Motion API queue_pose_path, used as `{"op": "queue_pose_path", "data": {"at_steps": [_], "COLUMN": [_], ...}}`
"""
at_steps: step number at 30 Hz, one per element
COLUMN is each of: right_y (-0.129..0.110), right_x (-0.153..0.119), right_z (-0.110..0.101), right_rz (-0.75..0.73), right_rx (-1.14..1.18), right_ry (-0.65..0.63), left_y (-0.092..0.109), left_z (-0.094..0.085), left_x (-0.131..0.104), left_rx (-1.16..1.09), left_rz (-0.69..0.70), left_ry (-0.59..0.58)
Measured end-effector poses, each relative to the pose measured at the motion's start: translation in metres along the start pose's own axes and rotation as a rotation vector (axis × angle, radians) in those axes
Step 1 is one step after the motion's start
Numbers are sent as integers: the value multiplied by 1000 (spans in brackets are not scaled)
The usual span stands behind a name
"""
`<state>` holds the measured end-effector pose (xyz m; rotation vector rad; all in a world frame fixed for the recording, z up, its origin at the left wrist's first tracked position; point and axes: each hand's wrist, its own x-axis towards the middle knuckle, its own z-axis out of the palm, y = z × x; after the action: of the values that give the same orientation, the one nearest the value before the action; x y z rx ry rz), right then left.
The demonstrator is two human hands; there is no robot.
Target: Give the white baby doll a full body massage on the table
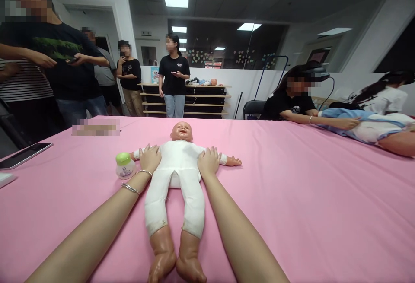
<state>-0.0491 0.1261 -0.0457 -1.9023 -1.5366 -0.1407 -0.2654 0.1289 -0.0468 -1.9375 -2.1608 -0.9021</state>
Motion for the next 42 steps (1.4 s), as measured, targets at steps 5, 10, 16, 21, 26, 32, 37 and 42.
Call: {"op": "queue_pose_path", "data": {"at_steps": [5, 10, 16, 21, 26, 32, 37, 42], "right_y": [4, 3, 0, 2, -1, -1, 3, 3], "right_x": [3, 6, 3, 4, 5, 1, 3, 5], "right_z": [6, 8, 2, 4, 3, -1, 0, 1], "right_rz": [-119, -390, -100, -210, -374, -55, -55, -438], "right_rx": [221, 449, 76, 292, 354, 4, 239, 495], "right_ry": [71, -245, -106, -18, -250, -68, 74, -267], "left_y": [0, 2, 0, 1, 3, 0, -4, 0], "left_z": [0, 1, 4, 0, 0, 5, 0, 2], "left_x": [0, 5, 2, 3, 5, 2, 3, 6], "left_rx": [-14, -139, 23, -112, -201, -15, -192, -488], "left_rz": [-61, 216, 19, 80, 239, 33, 7, 396], "left_ry": [117, -50, -11, 26, -182, -32, 118, -88]}}
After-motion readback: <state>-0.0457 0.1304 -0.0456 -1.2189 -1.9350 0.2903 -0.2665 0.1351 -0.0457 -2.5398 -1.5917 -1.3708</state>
